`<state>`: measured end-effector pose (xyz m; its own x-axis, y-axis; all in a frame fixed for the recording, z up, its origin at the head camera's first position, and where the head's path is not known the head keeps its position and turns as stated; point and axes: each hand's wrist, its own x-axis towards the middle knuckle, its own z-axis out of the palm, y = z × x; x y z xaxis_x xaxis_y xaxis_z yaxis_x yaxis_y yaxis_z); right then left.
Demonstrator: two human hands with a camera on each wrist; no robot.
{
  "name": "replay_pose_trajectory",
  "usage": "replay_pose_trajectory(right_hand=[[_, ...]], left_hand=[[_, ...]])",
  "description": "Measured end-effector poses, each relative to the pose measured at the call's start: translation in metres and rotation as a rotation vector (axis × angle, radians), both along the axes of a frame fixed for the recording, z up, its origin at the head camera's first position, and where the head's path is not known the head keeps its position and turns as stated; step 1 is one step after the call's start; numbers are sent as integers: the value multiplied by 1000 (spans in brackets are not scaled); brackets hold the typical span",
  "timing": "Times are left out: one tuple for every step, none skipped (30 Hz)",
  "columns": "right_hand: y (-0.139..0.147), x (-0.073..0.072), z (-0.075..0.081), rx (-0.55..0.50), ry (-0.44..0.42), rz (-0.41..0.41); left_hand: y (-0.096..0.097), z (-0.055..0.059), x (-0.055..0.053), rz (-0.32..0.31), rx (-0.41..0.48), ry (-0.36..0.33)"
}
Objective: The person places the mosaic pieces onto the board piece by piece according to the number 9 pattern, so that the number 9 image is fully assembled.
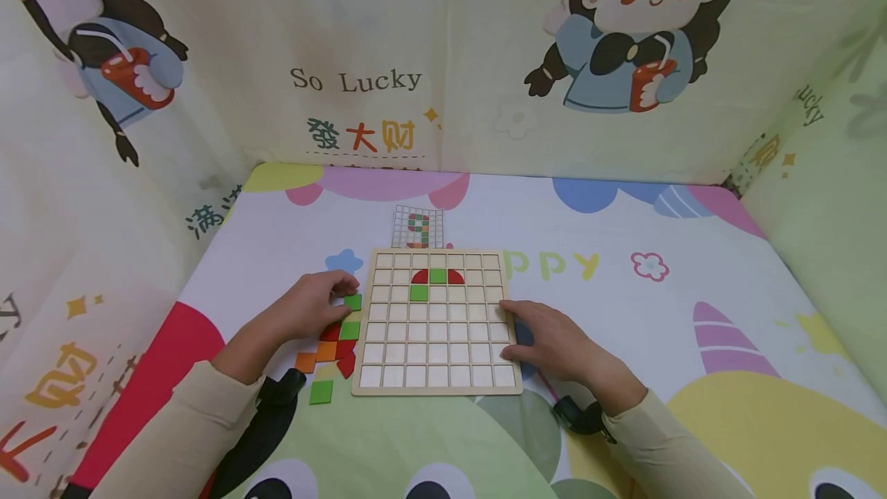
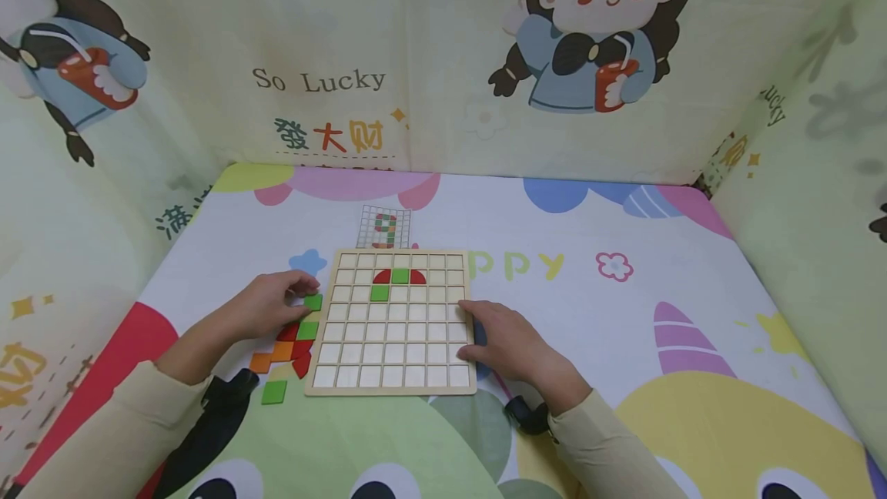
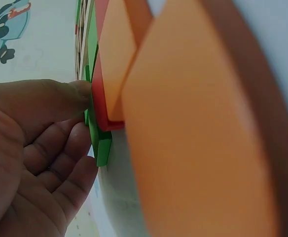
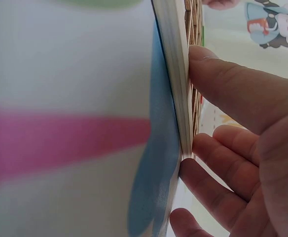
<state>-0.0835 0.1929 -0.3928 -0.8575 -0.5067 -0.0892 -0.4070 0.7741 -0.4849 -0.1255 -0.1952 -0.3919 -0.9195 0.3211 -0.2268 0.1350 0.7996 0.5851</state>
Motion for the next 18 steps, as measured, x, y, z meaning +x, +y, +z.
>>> replay_pose_trajectory(right_hand=[[0, 0, 0, 1, 0, -1], [0, 0, 0, 1, 1, 0], [0, 0, 0, 0, -1, -2], [0, 0, 0, -1, -3, -3], [0, 0, 0, -2, -4, -3], [1, 0, 0, -3, -4, -3], [1, 0, 0, -3, -5, -4], [1, 0, 0, -4, -6, -4], [1, 0, 0, -4, -7, -5], [1, 0, 0, -4, -5, -3], [1, 0, 0, -3, -5, -3], [1, 0, 0, -1, -6, -4], [1, 0, 0, 0, -8, -4], [1, 0, 0, 1, -7, -4], [1, 0, 0, 2, -8, -5], [0, 0, 0, 3, -9, -6], [0, 0, 0, 4, -10, -7], [0, 0, 0, 5, -10, -7]], left_hand=[[0, 0, 0, -4, -2, 4], [0, 0, 0, -6, -4, 9], [1, 0, 0, -8, -6, 12], [1, 1, 0, -11, -8, 15], [1, 1, 0, -14, -11, 19], [1, 1, 0, -15, -11, 21], [1, 1, 0, -11, -14, 22], [1, 2, 0, -10, -15, 23], [1, 3, -1, -8, -16, 21], [1, 3, -1, -7, -16, 21], [2, 4, -1, -6, -16, 20], [2, 4, -2, -4, -15, 19], [2, 5, -2, -5, -16, 20], [3, 6, -2, -7, -15, 20], [3, 7, -2, -8, -13, 21], [4, 7, -2, -10, -12, 24], [5, 8, -2, -11, -9, 26], [6, 9, -2, -16, -7, 32]])
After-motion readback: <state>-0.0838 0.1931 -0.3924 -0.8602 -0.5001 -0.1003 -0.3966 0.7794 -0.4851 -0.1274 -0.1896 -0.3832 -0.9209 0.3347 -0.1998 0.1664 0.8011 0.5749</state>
